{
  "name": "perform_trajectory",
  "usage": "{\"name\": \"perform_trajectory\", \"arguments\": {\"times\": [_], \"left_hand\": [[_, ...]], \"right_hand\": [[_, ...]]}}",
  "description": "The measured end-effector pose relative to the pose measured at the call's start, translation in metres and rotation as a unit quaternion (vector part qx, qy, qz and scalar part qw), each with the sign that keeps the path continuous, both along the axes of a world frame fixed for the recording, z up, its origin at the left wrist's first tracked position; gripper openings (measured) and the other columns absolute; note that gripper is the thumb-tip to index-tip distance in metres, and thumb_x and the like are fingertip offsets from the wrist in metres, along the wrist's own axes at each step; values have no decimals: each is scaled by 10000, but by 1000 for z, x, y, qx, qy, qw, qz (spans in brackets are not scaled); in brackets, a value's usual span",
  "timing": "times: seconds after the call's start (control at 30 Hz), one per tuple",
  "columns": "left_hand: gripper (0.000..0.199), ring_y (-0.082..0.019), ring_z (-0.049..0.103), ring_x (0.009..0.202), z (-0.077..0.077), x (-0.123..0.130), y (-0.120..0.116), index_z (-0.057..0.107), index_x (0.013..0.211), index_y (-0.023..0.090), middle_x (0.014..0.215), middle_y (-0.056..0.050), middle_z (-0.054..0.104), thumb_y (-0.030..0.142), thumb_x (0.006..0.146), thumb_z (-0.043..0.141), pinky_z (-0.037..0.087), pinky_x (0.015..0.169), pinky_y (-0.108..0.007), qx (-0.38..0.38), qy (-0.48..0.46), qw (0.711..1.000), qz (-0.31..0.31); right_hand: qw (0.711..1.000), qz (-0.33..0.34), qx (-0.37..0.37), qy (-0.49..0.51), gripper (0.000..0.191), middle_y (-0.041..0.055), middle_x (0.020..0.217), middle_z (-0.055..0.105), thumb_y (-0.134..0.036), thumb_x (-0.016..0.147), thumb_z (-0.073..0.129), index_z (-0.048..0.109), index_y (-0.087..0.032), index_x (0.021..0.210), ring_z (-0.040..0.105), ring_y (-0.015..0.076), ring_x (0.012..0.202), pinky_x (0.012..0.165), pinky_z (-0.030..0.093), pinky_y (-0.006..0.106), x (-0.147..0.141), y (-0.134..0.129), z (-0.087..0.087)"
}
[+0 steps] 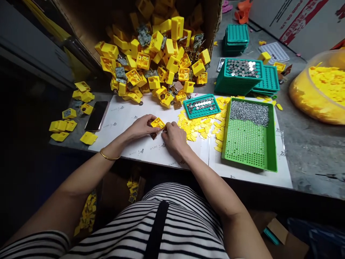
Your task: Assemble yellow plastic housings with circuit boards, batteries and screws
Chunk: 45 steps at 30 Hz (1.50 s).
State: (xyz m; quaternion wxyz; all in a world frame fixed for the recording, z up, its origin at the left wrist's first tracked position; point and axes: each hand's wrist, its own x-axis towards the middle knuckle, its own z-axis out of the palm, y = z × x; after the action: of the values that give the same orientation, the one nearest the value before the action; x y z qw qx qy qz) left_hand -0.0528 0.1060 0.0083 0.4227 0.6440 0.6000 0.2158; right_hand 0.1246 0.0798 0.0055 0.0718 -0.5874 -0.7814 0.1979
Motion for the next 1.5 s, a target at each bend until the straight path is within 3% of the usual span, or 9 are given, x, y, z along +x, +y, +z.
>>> {"name": "perform_trajectory", "arguments": {"times": [0.13,0.37,0.47,0.6,0.77,1.1,1.33,1.43,1.5], "left_hand": [[353,-133,612,584,5,4,-12,538,1041,223,800,11,662,297,732,692,485,608,-264,5,-2,1000,-12],[430,-231,629,958,10,21,-44,570,1192,219,1074,-71,659,191,764,534,467,861,-357,82,135,981,-114],[347,-207,622,789,13,26,-49,586,1104,229,902,-40,659,194,769,504,472,731,-324,41,153,981,-112],[332,-139,550,594,14,28,-45,544,1069,225,718,17,581,184,741,519,409,535,-234,-73,19,997,-35],[441,-80,491,460,11,25,-39,517,1192,214,712,16,582,199,752,551,324,394,-166,-224,-170,959,36],[439,-141,627,610,9,8,-42,537,1242,157,940,-105,659,376,862,519,452,413,-206,-294,-308,905,23],[398,-75,509,527,26,8,-48,669,1076,202,745,0,621,498,812,636,380,439,-171,-77,-60,995,34],[462,-69,456,421,26,16,-54,680,925,160,609,6,571,591,848,533,309,360,-178,-157,-125,977,68],[504,-70,447,371,22,26,-61,653,874,141,574,-1,563,616,863,483,286,321,-180,-260,-220,935,104]], "right_hand": [[999,36,15,2,197,73,1097,634,-227,927,464,600,-210,1068,614,194,822,598,366,281,18,-14,1],[991,132,23,20,245,80,1229,623,-213,961,456,624,-204,1139,566,205,1077,839,427,288,52,-53,-7],[994,103,26,25,252,95,1129,649,-260,972,447,625,-180,1130,593,196,993,786,431,278,50,-50,-10],[995,95,19,15,282,78,970,660,-208,954,430,638,-201,1144,610,198,841,633,369,278,45,-36,-7],[992,121,10,19,274,53,1003,651,-293,950,463,663,-260,1134,617,185,809,576,302,272,46,-27,-2],[985,167,-39,-17,231,83,1000,674,-186,888,533,731,-206,1005,616,194,774,602,308,289,44,-13,11],[996,53,2,73,160,62,946,693,-246,886,607,726,-179,968,627,172,782,663,398,264,60,-12,16],[980,-39,43,192,108,42,885,698,-274,848,672,718,-181,877,626,144,700,663,434,261,65,-24,24],[968,-64,37,242,111,30,849,706,-296,822,701,708,-186,836,627,138,668,644,451,263,67,-37,26]]}}
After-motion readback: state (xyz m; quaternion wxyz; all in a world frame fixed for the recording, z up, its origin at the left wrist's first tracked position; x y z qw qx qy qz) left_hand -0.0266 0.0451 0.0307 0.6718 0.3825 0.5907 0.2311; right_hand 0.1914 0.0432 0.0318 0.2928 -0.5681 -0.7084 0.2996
